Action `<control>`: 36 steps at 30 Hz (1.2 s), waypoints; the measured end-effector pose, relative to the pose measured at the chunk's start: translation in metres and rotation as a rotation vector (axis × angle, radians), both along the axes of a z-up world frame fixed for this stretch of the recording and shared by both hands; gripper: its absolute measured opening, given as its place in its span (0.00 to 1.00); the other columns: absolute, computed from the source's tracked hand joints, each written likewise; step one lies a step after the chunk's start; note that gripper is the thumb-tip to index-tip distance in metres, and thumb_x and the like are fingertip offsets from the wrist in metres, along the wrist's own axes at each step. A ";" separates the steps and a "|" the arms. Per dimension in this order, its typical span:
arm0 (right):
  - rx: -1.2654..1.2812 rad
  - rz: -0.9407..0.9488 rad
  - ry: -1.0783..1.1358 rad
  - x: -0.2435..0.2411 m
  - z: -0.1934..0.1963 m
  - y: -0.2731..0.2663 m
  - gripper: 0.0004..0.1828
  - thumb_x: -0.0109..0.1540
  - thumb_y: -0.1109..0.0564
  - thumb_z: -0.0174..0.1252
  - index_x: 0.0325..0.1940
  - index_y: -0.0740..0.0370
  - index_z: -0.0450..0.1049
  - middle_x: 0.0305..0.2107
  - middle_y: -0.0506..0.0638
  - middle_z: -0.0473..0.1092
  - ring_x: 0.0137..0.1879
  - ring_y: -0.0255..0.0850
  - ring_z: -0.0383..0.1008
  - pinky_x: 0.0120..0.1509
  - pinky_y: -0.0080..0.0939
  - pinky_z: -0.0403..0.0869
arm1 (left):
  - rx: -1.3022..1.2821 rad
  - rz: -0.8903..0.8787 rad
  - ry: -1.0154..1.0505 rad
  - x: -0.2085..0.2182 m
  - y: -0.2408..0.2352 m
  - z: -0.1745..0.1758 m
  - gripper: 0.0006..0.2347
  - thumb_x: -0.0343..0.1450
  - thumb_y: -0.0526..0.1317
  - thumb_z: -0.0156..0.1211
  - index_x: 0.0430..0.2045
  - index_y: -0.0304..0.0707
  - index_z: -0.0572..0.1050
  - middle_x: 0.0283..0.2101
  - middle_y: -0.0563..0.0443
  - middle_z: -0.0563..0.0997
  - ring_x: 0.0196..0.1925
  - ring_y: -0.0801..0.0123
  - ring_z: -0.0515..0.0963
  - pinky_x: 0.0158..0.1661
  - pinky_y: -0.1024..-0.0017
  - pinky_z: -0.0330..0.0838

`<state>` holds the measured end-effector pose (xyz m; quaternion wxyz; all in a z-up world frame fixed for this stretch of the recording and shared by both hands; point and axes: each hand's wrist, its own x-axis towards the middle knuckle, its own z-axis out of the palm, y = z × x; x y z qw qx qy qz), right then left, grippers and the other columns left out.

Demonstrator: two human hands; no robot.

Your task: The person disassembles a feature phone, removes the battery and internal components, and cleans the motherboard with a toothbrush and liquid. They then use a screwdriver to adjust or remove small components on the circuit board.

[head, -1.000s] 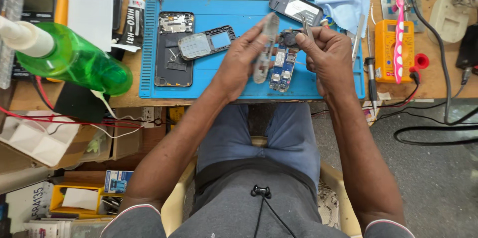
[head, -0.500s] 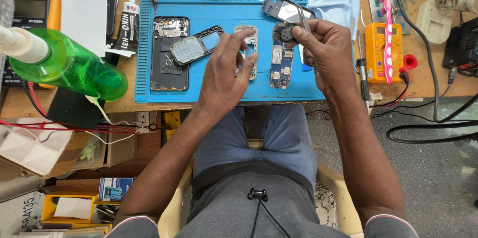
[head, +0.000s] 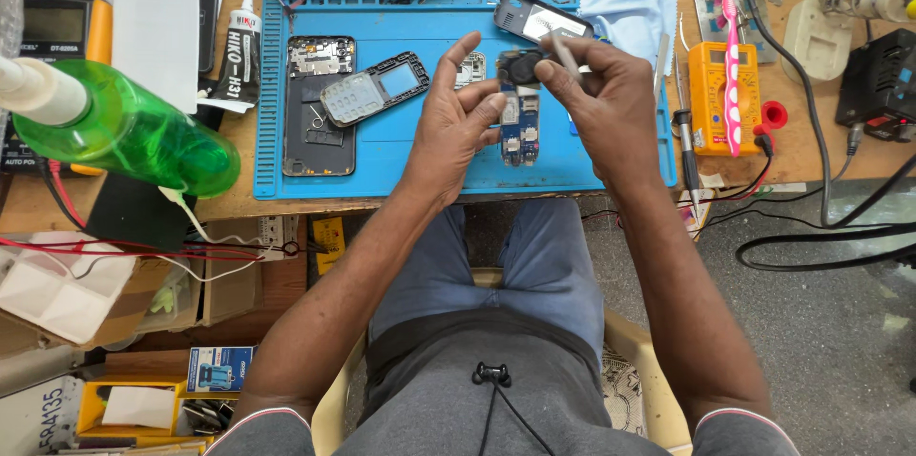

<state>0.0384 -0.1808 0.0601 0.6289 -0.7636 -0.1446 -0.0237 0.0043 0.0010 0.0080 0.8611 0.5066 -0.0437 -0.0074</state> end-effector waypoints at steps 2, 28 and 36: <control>-0.106 -0.073 -0.106 -0.007 -0.007 -0.009 0.16 0.68 0.58 0.65 0.59 0.65 0.78 0.37 0.45 0.75 0.35 0.24 0.66 0.35 0.29 0.64 | -0.014 0.033 0.010 0.001 -0.002 -0.001 0.30 0.74 0.31 0.56 0.72 0.39 0.50 0.52 0.39 0.81 0.45 0.74 0.83 0.38 0.77 0.84; -0.510 -0.155 -0.223 -0.050 -0.023 -0.039 0.35 0.57 0.58 0.71 0.68 0.65 0.71 0.52 0.60 0.77 0.53 0.45 0.81 0.58 0.43 0.77 | 0.777 0.124 -0.385 -0.019 0.014 -0.012 0.30 0.72 0.30 0.62 0.69 0.37 0.54 0.65 0.33 0.71 0.68 0.46 0.73 0.66 0.56 0.70; -0.690 -0.104 -0.225 -0.043 0.010 -0.042 0.37 0.55 0.52 0.72 0.67 0.62 0.71 0.48 0.59 0.78 0.52 0.48 0.81 0.56 0.47 0.77 | 1.251 0.067 -0.655 -0.003 0.053 0.013 0.27 0.71 0.34 0.67 0.66 0.43 0.64 0.65 0.39 0.73 0.69 0.44 0.73 0.67 0.56 0.70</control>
